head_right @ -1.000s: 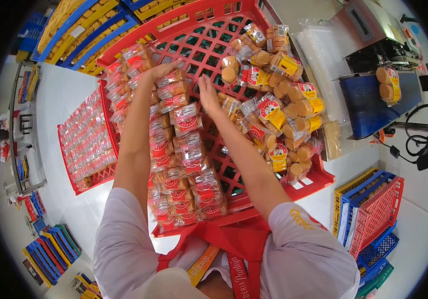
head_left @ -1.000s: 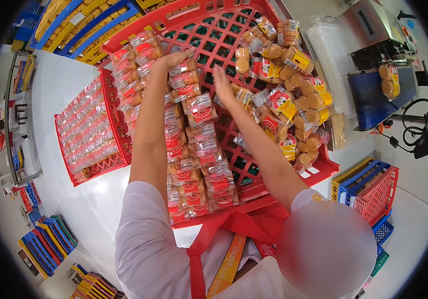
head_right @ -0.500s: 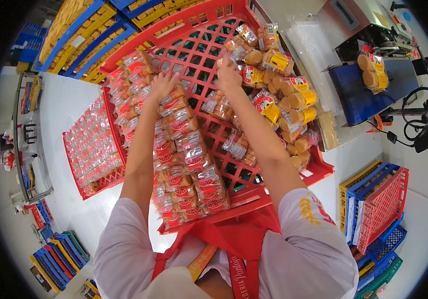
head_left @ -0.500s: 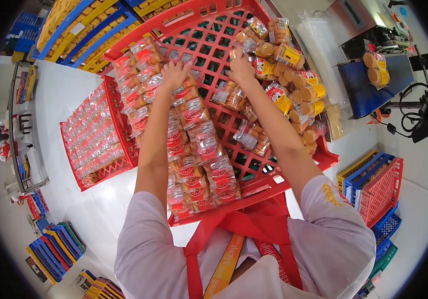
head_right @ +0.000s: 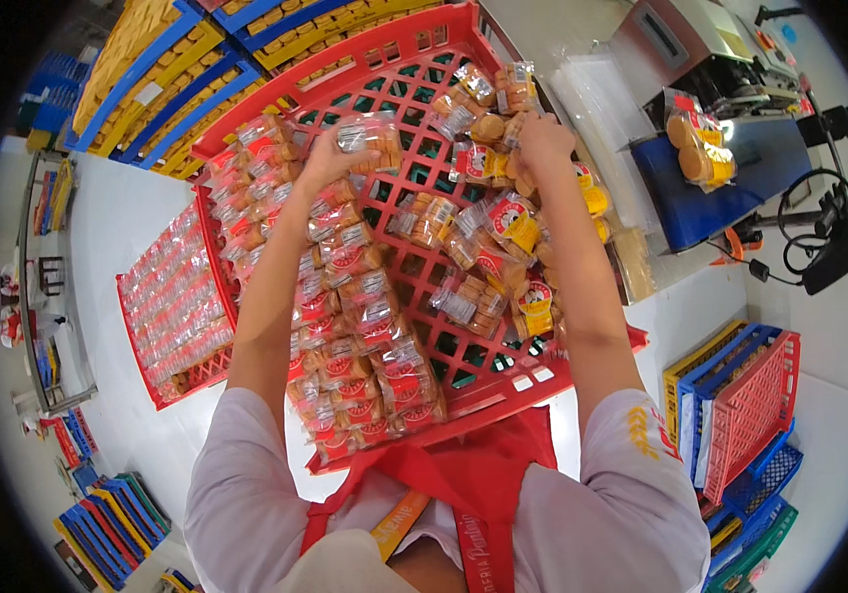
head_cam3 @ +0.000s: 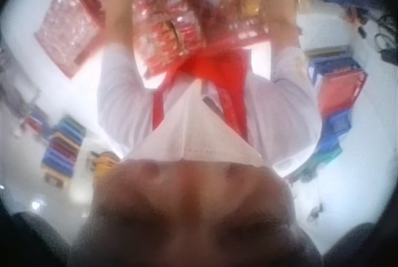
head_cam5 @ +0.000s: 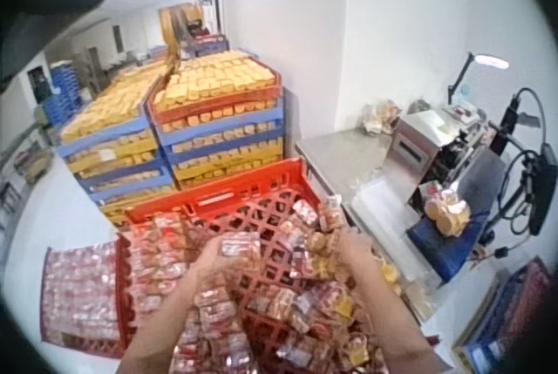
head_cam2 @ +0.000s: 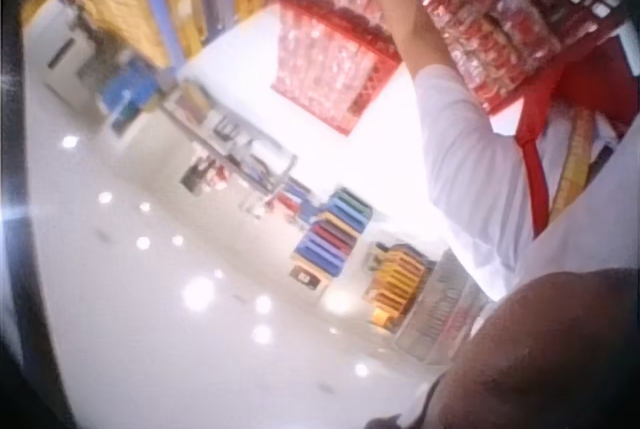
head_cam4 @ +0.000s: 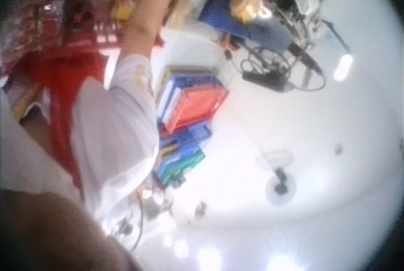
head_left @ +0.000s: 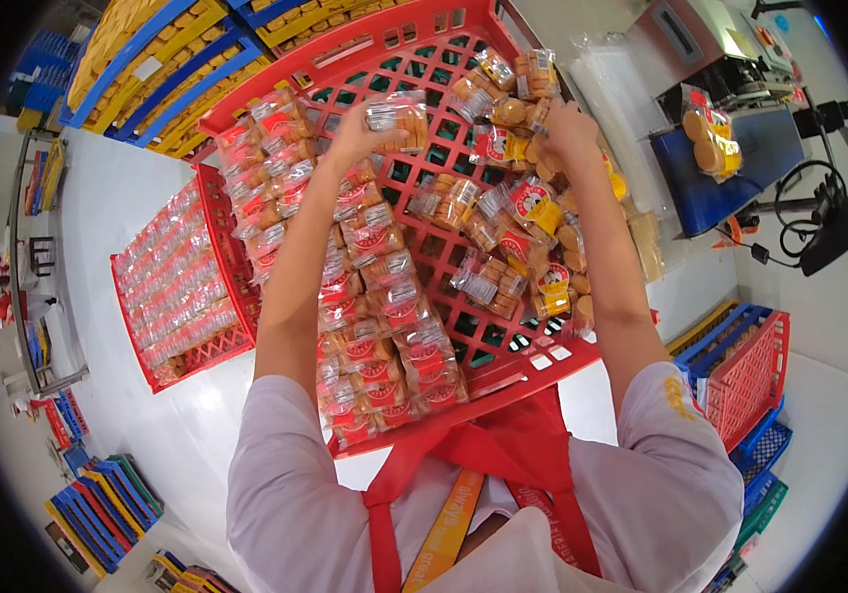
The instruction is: The person places buns into clear plastic bags, seals them using a heat-sealing machine, and stacks the packaged buns into a red crate. The person repeats this process for multiple buns throughout the clip.
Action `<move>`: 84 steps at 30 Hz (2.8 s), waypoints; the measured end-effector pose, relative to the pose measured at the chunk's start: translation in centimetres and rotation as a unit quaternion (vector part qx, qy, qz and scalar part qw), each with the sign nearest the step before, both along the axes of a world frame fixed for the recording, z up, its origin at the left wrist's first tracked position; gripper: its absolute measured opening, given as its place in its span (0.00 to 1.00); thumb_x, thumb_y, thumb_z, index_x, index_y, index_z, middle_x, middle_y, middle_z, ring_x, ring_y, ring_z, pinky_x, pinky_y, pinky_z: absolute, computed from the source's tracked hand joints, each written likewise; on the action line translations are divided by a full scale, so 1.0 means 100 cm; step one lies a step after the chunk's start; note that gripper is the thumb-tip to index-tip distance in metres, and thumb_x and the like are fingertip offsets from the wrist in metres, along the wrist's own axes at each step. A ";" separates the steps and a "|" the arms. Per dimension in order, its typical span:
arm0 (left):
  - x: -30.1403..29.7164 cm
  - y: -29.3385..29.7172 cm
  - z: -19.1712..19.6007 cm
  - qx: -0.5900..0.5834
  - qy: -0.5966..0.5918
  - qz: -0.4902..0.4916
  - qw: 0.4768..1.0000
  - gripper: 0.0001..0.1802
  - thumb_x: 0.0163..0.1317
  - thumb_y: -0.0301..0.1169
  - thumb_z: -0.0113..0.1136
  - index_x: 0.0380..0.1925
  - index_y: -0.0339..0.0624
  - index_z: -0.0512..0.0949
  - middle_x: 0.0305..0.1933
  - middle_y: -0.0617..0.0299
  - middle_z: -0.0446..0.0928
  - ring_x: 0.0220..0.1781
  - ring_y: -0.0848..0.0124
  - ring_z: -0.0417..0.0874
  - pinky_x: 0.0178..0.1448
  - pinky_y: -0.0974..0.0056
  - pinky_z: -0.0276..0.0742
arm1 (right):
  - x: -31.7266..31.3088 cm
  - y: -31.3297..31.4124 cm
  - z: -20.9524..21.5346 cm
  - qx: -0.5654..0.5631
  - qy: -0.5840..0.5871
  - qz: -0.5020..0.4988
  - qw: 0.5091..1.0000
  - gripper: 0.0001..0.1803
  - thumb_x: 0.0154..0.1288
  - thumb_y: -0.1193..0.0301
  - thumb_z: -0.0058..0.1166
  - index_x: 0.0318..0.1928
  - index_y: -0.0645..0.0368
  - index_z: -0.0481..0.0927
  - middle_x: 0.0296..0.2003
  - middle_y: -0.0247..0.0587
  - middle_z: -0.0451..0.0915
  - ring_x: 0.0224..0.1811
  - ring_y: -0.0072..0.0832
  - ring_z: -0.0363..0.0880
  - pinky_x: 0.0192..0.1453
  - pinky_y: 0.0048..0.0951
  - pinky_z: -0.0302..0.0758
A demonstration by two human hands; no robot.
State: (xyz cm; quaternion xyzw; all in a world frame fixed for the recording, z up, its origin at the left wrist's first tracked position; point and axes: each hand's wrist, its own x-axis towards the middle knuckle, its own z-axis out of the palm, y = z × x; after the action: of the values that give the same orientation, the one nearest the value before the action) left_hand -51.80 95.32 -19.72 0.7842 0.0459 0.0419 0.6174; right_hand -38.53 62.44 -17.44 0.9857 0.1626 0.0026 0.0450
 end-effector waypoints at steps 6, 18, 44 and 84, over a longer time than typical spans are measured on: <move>0.000 0.068 -0.003 0.009 0.009 0.017 1.000 0.23 0.49 0.23 0.71 0.46 0.40 0.75 0.44 0.67 0.78 0.43 0.77 0.79 0.43 0.71 0.81 | -0.027 0.020 0.094 0.077 0.065 0.059 0.993 0.26 0.48 0.62 0.65 0.49 0.51 0.75 0.41 0.47 0.82 0.43 0.44 0.81 0.46 0.42 0.77; -0.036 0.100 -0.025 0.295 0.095 0.068 0.948 0.22 0.53 0.42 0.68 0.41 0.36 0.79 0.40 0.54 0.81 0.44 0.68 0.80 0.51 0.62 0.73 | -0.067 0.174 -0.064 0.049 0.204 0.202 0.957 0.48 0.42 0.49 0.69 0.62 0.56 0.63 0.61 0.54 0.62 0.63 0.56 0.63 0.60 0.53 0.68; 0.006 0.113 0.045 0.214 0.125 0.053 0.967 0.28 0.61 0.56 0.55 0.41 0.41 0.83 0.34 0.53 0.82 0.37 0.67 0.81 0.42 0.63 0.77 | -0.076 0.293 -0.056 0.279 -0.054 0.398 0.872 0.03 0.52 0.69 0.57 0.29 0.52 0.81 0.33 0.33 0.82 0.48 0.34 0.77 0.45 0.36 0.76; 0.042 0.138 0.040 0.298 0.151 0.026 0.942 0.46 0.56 0.69 0.43 0.60 0.41 0.70 0.63 0.46 0.68 0.60 0.56 0.74 0.55 0.57 0.74 | -0.003 0.333 -0.133 0.419 0.350 0.252 0.799 0.29 0.59 0.78 0.49 0.62 0.51 0.63 0.59 0.52 0.67 0.62 0.43 0.66 0.61 0.41 0.67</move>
State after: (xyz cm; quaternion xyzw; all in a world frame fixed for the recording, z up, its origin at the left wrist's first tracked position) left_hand -47.61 109.10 -15.71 0.9278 0.1444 -0.0499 0.3404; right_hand -38.79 95.73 -30.69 0.7662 0.3934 -0.2636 -0.4345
